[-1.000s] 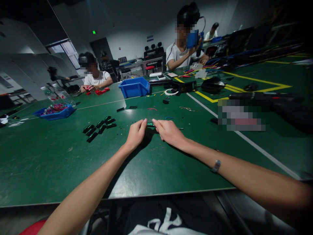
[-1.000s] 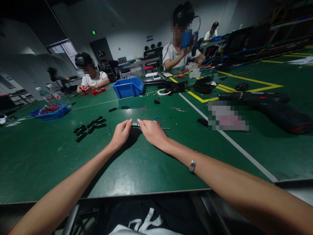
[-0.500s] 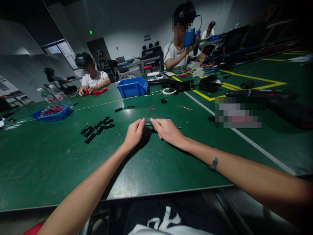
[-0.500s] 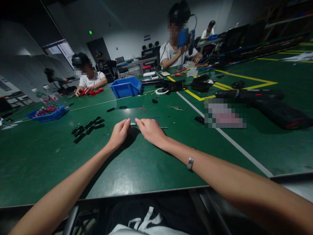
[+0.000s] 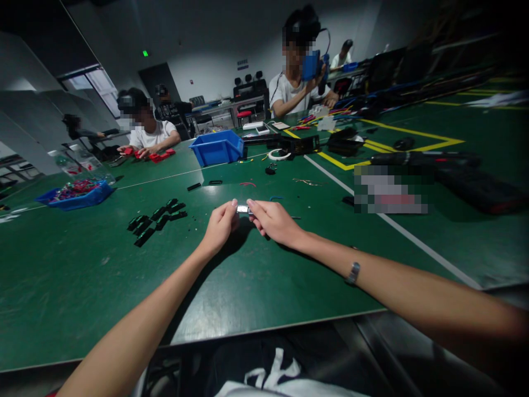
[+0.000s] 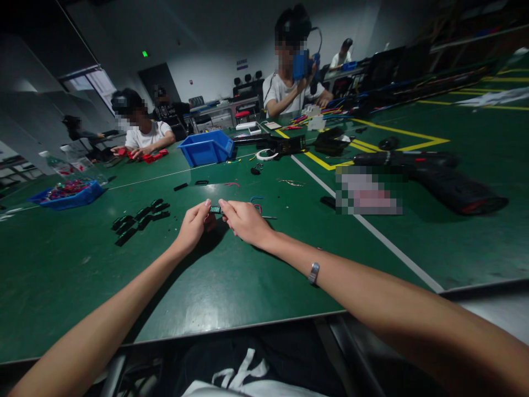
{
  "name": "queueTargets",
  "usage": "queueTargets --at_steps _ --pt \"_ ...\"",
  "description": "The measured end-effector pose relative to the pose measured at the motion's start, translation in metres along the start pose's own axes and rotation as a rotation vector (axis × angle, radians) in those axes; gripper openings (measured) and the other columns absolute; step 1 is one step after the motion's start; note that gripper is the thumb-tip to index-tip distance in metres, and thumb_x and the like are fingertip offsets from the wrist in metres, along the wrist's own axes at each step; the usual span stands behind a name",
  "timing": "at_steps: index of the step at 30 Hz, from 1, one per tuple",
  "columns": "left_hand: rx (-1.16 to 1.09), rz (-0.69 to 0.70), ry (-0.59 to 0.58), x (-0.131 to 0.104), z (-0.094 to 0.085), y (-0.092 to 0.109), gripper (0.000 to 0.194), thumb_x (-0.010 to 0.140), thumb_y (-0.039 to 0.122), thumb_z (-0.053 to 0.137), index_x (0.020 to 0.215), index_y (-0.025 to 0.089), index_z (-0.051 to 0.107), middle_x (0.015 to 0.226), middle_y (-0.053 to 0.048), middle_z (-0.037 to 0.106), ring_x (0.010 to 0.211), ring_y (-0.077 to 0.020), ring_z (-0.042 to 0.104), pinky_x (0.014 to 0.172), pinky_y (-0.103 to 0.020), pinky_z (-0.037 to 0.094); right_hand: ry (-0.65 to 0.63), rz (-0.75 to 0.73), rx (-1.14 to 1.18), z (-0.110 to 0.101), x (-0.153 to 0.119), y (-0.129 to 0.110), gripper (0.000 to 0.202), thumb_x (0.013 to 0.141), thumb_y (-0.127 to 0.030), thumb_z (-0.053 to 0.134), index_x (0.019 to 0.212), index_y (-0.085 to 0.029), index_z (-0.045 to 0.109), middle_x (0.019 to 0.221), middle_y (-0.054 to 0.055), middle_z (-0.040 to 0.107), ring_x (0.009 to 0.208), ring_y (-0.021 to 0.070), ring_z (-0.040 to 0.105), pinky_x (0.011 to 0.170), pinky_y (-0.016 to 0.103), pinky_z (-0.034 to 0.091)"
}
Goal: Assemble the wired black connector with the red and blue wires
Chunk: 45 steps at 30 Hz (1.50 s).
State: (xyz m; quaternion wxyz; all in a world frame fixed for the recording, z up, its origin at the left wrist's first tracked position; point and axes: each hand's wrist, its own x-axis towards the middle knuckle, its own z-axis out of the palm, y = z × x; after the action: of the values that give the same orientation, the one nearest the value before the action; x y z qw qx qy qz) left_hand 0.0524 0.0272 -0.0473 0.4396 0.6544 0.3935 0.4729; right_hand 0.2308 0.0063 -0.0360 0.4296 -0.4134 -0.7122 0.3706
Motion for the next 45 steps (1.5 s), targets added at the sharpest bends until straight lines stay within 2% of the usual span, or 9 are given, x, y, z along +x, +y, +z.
queueTargets --at_steps 7,14,22,29,34,45 --pt "-0.052 0.008 -0.016 0.001 0.000 -0.001 0.051 0.094 0.063 0.054 0.072 0.018 0.046 0.060 0.004 0.037 0.051 -0.0084 0.038 0.046 -0.023 0.031 0.014 -0.010 0.010 -0.001 0.001 -0.002 0.054 0.104 -0.058 0.036 0.074 -0.017 0.056 0.054 -0.003 0.052 0.044 0.0096 0.053 0.047 0.021 0.038" --pt "-0.166 -0.059 -0.003 0.002 0.001 -0.004 0.048 0.091 0.063 0.060 0.079 0.017 0.052 0.059 0.005 0.037 0.049 -0.0075 0.037 0.043 -0.021 0.031 0.009 -0.011 0.028 0.000 0.001 0.000 0.054 0.103 -0.059 0.035 0.074 -0.018 0.055 0.052 -0.003 0.052 0.043 0.0097 0.052 0.047 0.021 0.038" --pt "-0.243 -0.098 -0.018 0.004 -0.001 -0.008 0.046 0.090 0.061 0.062 0.079 0.017 0.051 0.060 0.005 0.040 0.049 -0.0071 0.039 0.044 -0.020 0.033 -0.002 -0.016 0.053 0.000 0.000 -0.001 0.055 0.103 -0.059 0.036 0.073 -0.018 0.054 0.052 -0.003 0.051 0.044 0.0094 0.052 0.048 0.021 0.038" --pt "-0.103 -0.041 0.026 0.002 0.004 -0.002 0.050 0.093 0.062 0.056 0.072 0.018 0.046 0.056 0.006 0.036 0.046 -0.0072 0.036 0.044 -0.022 0.033 0.027 0.042 -0.003 0.000 0.004 0.006 0.057 0.102 -0.062 0.036 0.072 -0.018 0.055 0.051 -0.002 0.053 0.042 0.0105 0.054 0.045 0.022 0.037" --pt "0.070 0.028 0.045 -0.001 0.004 0.004 0.052 0.097 0.060 0.051 0.066 0.018 0.044 0.056 0.004 0.041 0.049 -0.0079 0.040 0.048 -0.023 0.033 0.049 0.062 -0.097 -0.001 0.006 0.012 0.059 0.101 -0.064 0.034 0.067 -0.019 0.051 0.044 -0.003 0.050 0.040 0.0118 0.054 0.047 0.023 0.036" --pt "0.188 0.071 0.084 -0.002 0.002 -0.005 0.051 0.098 0.058 0.049 0.068 0.018 0.046 0.059 0.003 0.041 0.054 -0.0100 0.040 0.052 -0.025 0.031 0.072 0.003 -0.145 -0.002 0.006 0.008 0.057 0.103 -0.059 0.035 0.065 -0.019 0.051 0.044 -0.003 0.049 0.041 0.0119 0.053 0.052 0.024 0.035"
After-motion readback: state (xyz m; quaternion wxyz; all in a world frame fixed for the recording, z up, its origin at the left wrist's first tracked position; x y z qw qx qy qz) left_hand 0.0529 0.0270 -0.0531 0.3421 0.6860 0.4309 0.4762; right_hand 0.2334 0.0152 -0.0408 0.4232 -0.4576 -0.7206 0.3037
